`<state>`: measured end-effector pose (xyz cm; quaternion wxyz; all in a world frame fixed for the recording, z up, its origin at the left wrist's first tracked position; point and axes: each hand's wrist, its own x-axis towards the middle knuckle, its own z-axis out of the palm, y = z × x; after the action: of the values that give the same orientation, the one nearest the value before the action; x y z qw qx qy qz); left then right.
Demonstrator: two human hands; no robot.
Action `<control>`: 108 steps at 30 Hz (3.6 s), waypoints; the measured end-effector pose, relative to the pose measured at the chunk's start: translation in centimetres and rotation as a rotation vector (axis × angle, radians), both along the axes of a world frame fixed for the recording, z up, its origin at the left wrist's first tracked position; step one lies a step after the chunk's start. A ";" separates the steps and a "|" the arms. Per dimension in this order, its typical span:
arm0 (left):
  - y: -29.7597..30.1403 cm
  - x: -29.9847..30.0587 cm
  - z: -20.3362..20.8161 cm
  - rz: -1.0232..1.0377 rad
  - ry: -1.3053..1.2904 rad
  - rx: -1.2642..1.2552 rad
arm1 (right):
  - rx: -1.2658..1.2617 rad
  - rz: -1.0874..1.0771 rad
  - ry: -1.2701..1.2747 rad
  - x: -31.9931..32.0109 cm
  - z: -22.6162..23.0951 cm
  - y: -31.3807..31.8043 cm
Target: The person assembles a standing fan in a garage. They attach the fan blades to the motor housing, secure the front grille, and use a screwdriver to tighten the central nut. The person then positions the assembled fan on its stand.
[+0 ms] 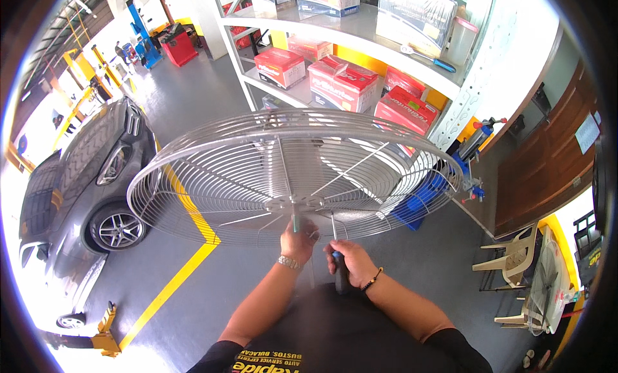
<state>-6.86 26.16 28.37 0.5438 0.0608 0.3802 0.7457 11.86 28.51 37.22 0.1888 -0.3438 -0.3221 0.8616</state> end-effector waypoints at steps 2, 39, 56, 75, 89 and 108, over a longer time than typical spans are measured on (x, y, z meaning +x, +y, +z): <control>-0.1 1.1 4.5 0.004 -0.300 -0.123 | 0.045 0.017 0.019 0.0 -0.4 0.1; -0.3 -2.3 -2.7 -0.194 0.352 0.087 | 1.444 -0.240 -0.783 -11.5 2.3 2.6; 0.0 -1.8 -1.7 -0.162 -0.082 0.135 | 1.882 -0.240 -0.408 -8.8 1.5 2.0; -6.4 -3.1 6.6 -0.147 -0.174 -0.058 | 1.700 -0.356 -0.316 -6.3 1.7 2.6; -1.4 -0.5 14.8 0.101 1.884 -0.433 | 1.676 -0.368 -0.198 -6.5 4.3 4.0; -4.7 -4.9 10.5 0.073 0.876 -0.592 | 1.142 -0.063 -0.239 -4.4 -0.5 2.1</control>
<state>-11.72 21.42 38.87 0.3018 0.1972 0.7678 0.5297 7.45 30.65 36.70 0.3321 -0.2916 -0.7443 0.5007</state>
